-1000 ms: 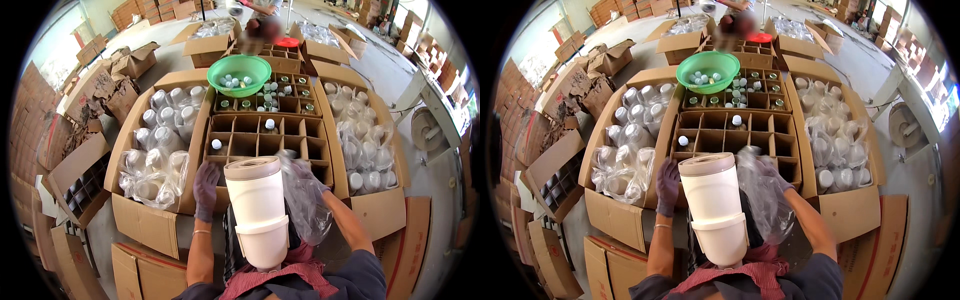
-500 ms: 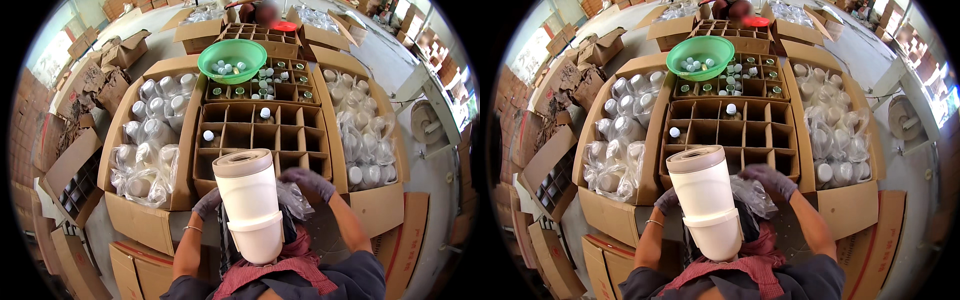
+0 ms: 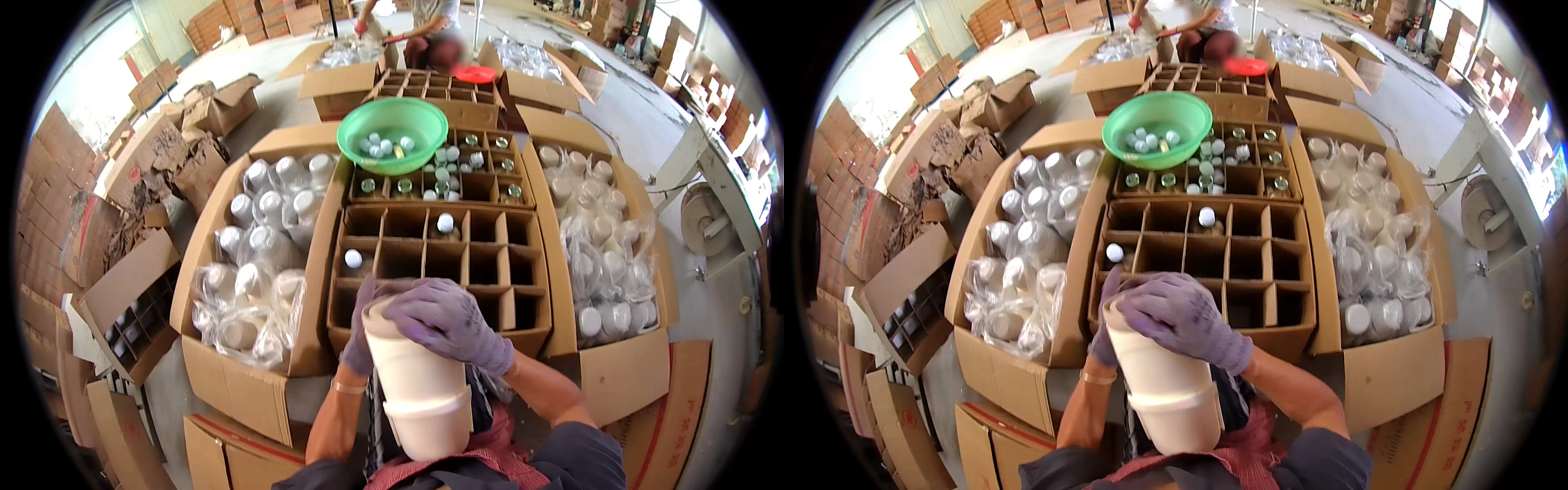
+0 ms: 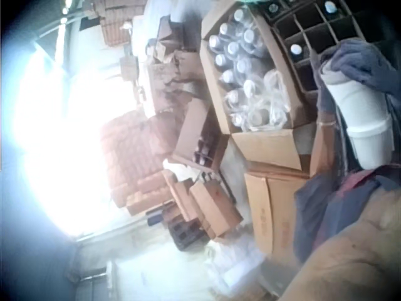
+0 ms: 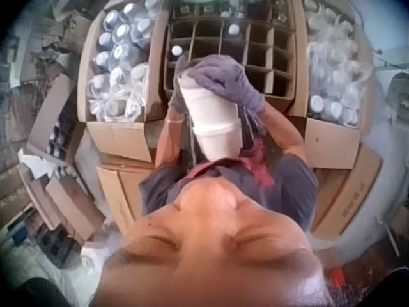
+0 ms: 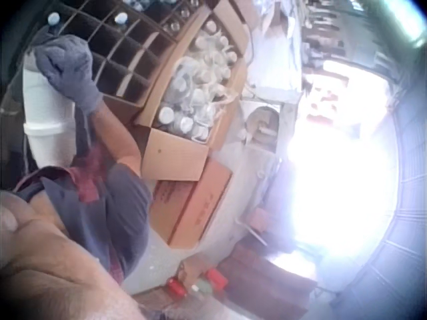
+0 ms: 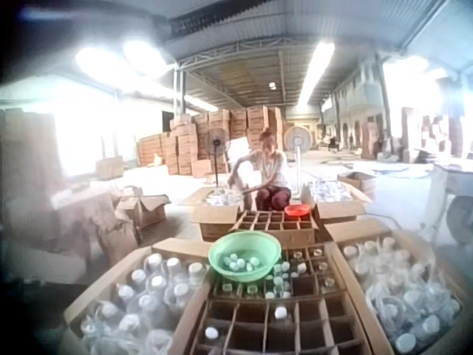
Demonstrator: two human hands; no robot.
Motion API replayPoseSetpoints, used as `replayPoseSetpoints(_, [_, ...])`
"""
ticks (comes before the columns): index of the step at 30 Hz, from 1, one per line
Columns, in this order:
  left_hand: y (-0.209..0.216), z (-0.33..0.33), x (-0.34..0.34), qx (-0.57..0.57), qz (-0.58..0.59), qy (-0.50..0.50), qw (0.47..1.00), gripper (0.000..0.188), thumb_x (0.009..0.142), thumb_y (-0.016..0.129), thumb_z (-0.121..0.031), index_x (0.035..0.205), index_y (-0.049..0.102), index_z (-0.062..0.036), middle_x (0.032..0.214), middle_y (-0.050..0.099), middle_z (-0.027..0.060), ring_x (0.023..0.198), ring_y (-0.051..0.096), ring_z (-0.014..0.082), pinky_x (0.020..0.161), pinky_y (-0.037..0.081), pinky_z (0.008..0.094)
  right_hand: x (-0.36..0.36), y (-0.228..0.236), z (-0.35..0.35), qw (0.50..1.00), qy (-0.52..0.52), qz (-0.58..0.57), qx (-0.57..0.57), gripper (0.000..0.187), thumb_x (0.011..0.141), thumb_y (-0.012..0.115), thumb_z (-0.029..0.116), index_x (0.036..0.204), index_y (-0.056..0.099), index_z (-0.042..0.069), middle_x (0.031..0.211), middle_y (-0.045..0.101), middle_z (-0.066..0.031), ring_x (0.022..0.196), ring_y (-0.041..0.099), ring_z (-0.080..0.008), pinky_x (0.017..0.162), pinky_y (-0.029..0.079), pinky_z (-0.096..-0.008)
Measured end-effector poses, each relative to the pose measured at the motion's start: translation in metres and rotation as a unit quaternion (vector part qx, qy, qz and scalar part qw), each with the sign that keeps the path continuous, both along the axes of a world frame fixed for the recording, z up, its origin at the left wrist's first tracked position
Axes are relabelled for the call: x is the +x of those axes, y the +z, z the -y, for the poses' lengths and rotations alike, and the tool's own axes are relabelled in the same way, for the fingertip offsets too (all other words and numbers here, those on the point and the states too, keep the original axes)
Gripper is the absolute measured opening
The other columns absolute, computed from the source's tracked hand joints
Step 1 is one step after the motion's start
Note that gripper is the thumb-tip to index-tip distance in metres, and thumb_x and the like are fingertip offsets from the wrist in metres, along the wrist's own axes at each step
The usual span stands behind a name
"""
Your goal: The person packs components into a large thermos-like container by placing a metal cylinder and a plastic lid inside, then wraps the container in a plastic bag and places it into a cardboard shipping box.
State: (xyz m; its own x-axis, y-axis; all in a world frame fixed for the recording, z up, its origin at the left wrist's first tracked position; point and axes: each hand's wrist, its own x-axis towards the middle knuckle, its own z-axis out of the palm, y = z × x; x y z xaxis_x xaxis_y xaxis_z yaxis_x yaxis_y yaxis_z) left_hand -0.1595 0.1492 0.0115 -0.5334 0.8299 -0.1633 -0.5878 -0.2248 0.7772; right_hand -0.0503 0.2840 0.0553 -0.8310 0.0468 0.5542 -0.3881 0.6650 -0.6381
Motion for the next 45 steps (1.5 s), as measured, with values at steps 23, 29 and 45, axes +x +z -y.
replayPoseSetpoints(23, [-0.033, 0.066, -0.038, 0.067, -0.168, 0.096, 0.979, 0.085, 0.079, 0.069, -0.055, 0.137, 0.046, 0.0021, 0.136, 0.052, 0.0205, 0.13, 0.048, 0.0283, 0.11, 0.037, 0.0402, 0.014, -0.028, -0.049, 0.966, 0.044, 0.148, -0.205, 0.07, 0.076, 0.074, 0.038, 0.134, 0.054, 0.002, 0.139, 0.047, -0.0183, 0.132, 0.043, -0.0323, 0.113, 0.03, -0.0422])
replayPoseSetpoints(29, [-0.012, 0.028, -0.048, 0.047, -0.314, -0.035, 0.948, 0.108, 0.063, 0.07, -0.075, 0.137, 0.048, 0.0011, 0.14, 0.049, 0.0201, 0.131, 0.047, 0.0291, 0.111, 0.036, 0.0408, -0.02, -0.03, -0.019, 0.908, 0.113, 0.116, -0.387, 0.054, 0.087, 0.061, 0.039, 0.124, 0.061, 0.0, 0.105, 0.066, -0.0134, 0.099, 0.064, -0.0246, 0.091, 0.049, -0.0343])
replayPoseSetpoints(45, [-0.026, -0.011, -0.069, -0.132, -0.339, 0.312, 0.878, 0.033, 0.086, 0.067, -0.012, 0.113, 0.057, 0.0056, 0.103, 0.065, 0.0123, 0.095, 0.061, 0.0163, 0.083, 0.049, 0.0297, -0.11, -0.081, -0.016, 0.999, -0.021, -0.014, -0.02, 0.065, 0.084, 0.07, 0.024, 0.139, 0.041, 0.006, 0.128, 0.052, -0.022, 0.12, 0.053, -0.0341, 0.101, 0.044, -0.0419])
